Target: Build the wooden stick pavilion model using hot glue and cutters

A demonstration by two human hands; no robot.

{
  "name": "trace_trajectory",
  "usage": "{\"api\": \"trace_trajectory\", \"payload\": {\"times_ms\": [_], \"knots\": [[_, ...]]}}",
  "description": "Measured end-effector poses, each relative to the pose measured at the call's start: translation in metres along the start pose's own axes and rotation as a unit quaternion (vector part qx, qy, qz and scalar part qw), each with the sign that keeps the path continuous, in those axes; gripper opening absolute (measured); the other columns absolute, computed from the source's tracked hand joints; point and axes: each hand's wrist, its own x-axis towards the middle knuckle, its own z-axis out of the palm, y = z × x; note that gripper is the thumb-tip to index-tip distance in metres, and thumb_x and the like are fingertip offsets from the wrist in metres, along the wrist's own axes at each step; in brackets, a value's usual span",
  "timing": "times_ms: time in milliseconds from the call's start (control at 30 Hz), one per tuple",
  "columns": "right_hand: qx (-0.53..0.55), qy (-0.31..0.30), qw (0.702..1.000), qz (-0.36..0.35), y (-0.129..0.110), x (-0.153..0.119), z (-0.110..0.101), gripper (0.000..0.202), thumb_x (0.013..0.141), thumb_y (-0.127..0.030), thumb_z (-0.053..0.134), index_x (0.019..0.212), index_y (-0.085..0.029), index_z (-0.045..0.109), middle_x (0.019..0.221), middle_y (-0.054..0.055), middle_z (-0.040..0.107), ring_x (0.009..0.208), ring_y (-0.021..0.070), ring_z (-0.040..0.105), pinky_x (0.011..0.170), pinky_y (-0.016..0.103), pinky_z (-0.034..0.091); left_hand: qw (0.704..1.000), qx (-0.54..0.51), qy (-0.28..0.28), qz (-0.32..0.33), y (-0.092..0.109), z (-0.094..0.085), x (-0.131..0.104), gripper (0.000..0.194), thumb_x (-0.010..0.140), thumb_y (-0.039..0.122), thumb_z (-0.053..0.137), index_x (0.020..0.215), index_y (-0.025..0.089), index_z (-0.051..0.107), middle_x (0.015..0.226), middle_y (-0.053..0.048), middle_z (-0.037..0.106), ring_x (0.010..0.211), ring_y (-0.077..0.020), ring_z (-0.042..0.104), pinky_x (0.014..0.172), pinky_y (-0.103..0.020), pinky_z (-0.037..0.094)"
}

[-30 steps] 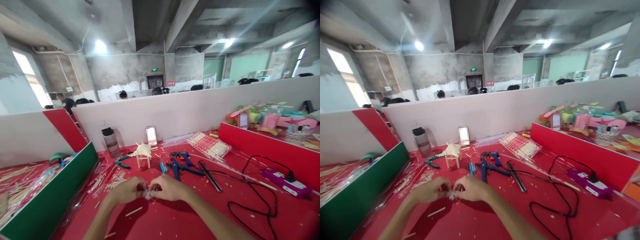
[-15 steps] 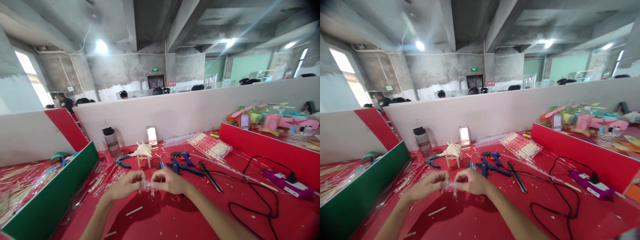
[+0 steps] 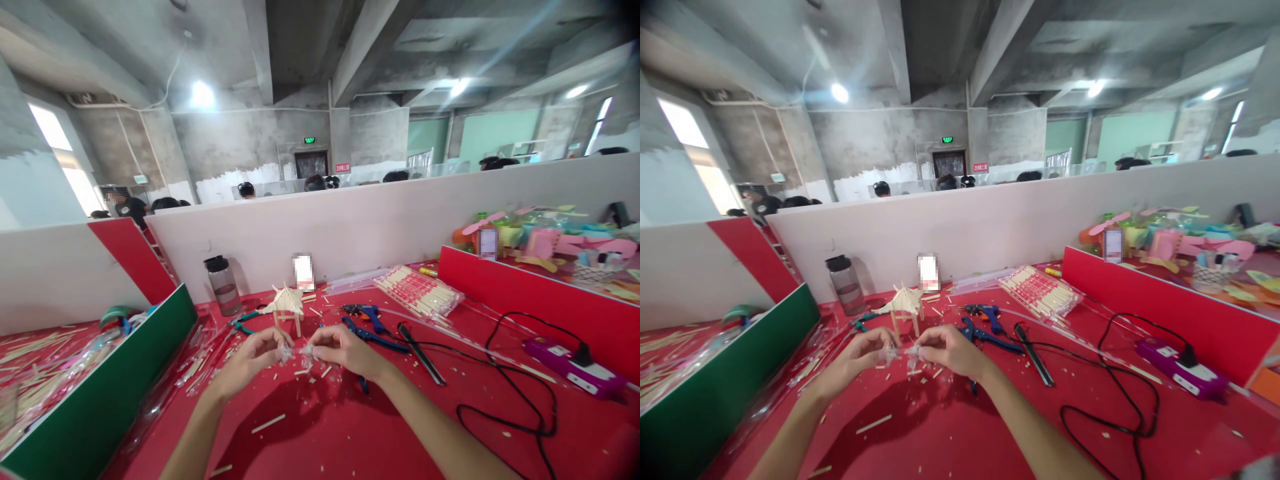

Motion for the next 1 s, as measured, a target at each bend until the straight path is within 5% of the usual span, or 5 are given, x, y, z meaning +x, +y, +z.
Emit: {"api": "trace_trajectory", "payload": {"times_ms": [100,333,667,1000], "knots": [[0.001,0.026,1.0,0.002,0.004,0.002,0.002,0.024,0.081,-0.038,0.074,0.085,-0.015,0.071,0.067,-0.002,0.063,0.055,0.0084,0.046,0.056,0.021,0.034,1.0,0.0,-0.002,0.015,0.0,0.009,0.003,0.02,0.086,0.038,0.067,0.086,0.019,0.061,0.107,-0.007,0.066,0.097,-0.0215,0.06,0.087,-0.032,0.046],[-0.043,0.026,0.999,-0.011,0.013,0.005,0.009,0.025,0.083,-0.04,0.071,0.083,-0.015,0.071,0.073,0.002,0.069,0.062,0.0122,0.057,0.061,0.023,0.04,0.998,0.047,0.032,0.03,-0.012,0.027,0.012,0.019,0.085,0.034,0.069,0.086,0.018,0.059,0.078,-0.001,0.065,0.073,-0.0163,0.06,0.069,-0.025,0.045],[-0.076,0.013,0.997,-0.013,0.02,0.008,0.006,0.013,0.081,-0.026,0.065,0.072,-0.016,0.064,0.063,-0.002,0.062,0.056,0.0099,0.051,0.057,0.021,0.037,0.997,0.038,0.053,0.034,-0.023,0.021,0.013,0.02,0.08,0.023,0.068,0.086,0.019,0.05,0.071,0.006,0.048,0.062,-0.0098,0.042,0.059,-0.021,0.035],[-0.058,0.03,0.998,0.008,0.023,0.008,0.001,0.017,0.083,-0.031,0.066,0.075,-0.016,0.065,0.067,0.0,0.066,0.059,0.012,0.055,0.058,0.022,0.04,0.997,0.033,0.061,0.03,-0.023,0.015,0.012,0.019,0.086,0.032,0.067,0.092,0.018,0.056,0.077,0.003,0.054,0.067,-0.011,0.049,0.062,-0.022,0.038]]}}
